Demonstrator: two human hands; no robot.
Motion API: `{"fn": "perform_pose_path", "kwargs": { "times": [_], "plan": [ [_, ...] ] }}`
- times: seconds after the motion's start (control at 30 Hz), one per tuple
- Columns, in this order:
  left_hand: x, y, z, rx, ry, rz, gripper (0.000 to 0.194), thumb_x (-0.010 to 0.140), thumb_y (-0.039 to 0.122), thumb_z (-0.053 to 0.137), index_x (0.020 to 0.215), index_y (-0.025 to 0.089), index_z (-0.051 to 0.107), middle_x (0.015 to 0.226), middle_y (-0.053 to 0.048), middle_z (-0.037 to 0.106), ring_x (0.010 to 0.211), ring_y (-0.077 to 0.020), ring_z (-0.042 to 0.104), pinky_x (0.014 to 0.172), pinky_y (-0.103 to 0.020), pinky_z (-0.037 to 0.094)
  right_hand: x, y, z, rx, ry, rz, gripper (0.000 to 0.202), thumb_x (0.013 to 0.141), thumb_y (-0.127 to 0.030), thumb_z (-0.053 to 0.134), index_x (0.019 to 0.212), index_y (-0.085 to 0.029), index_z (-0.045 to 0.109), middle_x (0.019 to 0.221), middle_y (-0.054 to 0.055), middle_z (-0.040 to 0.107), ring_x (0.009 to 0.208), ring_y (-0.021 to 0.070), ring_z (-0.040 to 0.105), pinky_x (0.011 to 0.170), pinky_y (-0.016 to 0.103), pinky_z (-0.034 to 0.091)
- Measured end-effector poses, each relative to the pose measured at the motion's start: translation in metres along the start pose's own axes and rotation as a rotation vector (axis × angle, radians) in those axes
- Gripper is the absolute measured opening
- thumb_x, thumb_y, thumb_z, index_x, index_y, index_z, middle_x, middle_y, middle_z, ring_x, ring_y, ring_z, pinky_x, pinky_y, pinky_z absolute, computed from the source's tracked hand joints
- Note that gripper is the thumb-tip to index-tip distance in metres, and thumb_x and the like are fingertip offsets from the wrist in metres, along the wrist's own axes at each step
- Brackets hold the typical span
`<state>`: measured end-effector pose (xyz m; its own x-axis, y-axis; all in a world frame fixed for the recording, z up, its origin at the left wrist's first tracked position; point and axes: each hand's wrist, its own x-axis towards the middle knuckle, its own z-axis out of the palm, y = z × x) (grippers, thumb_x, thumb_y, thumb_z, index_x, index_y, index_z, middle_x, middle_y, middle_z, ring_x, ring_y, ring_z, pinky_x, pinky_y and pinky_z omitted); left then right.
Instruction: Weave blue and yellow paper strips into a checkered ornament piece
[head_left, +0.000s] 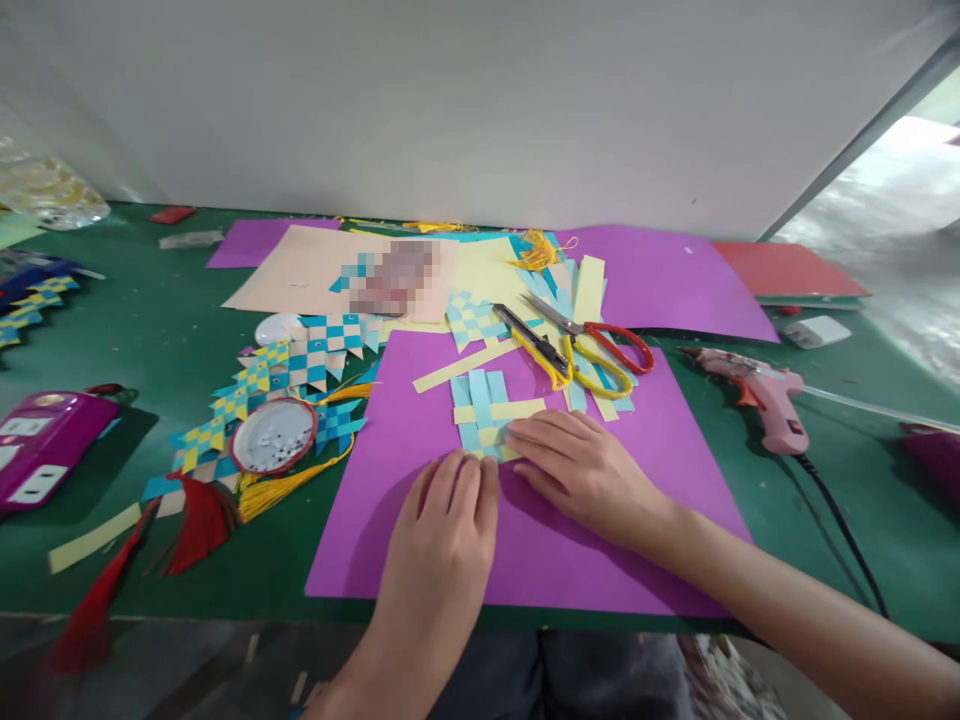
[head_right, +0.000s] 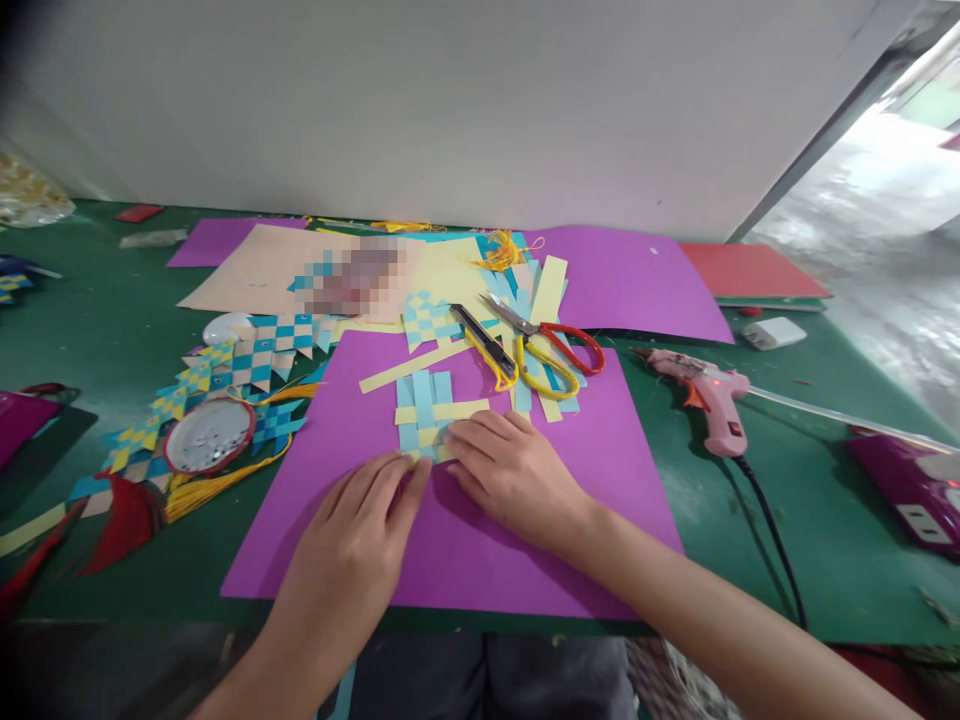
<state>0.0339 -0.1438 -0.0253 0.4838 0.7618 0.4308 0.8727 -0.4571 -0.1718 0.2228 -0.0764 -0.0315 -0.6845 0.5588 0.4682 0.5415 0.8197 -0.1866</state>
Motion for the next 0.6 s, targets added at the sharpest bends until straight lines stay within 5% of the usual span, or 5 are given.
{"fn": "perform_pose_path", "kwargs": {
  "times": [0.2, 0.6],
  "plan": [
    [-0.001, -0.003, 0.0, -0.037, -0.007, 0.01, 0.041, 0.085, -0.005, 0.036, 0.109, 0.007, 0.068, 0.102, -0.014, 0.071, 0.098, -0.027, 0.066, 0.085, -0.041, 0.057, 0.002, 0.001, -0.002, 0.037, 0.014, 0.027, 0.027, 0.094, -0.019, 0.049, 0.116, -0.01, 0.061, 0.116, 0.013, 0.068, 0.105, 0.0255, 0.062, 0.086, 0.044, 0.054],
    [-0.001, 0.0, 0.002, -0.047, -0.007, -0.029, 0.038, 0.086, -0.003, 0.039, 0.106, 0.007, 0.069, 0.102, -0.015, 0.07, 0.097, -0.0284, 0.066, 0.084, -0.043, 0.057, 0.014, -0.004, 0.001, -0.003, -0.075, -0.062, 0.024, 0.095, -0.018, 0.046, 0.108, -0.01, 0.065, 0.11, 0.012, 0.068, 0.108, 0.0263, 0.058, 0.09, 0.044, 0.053]
  ]
}}
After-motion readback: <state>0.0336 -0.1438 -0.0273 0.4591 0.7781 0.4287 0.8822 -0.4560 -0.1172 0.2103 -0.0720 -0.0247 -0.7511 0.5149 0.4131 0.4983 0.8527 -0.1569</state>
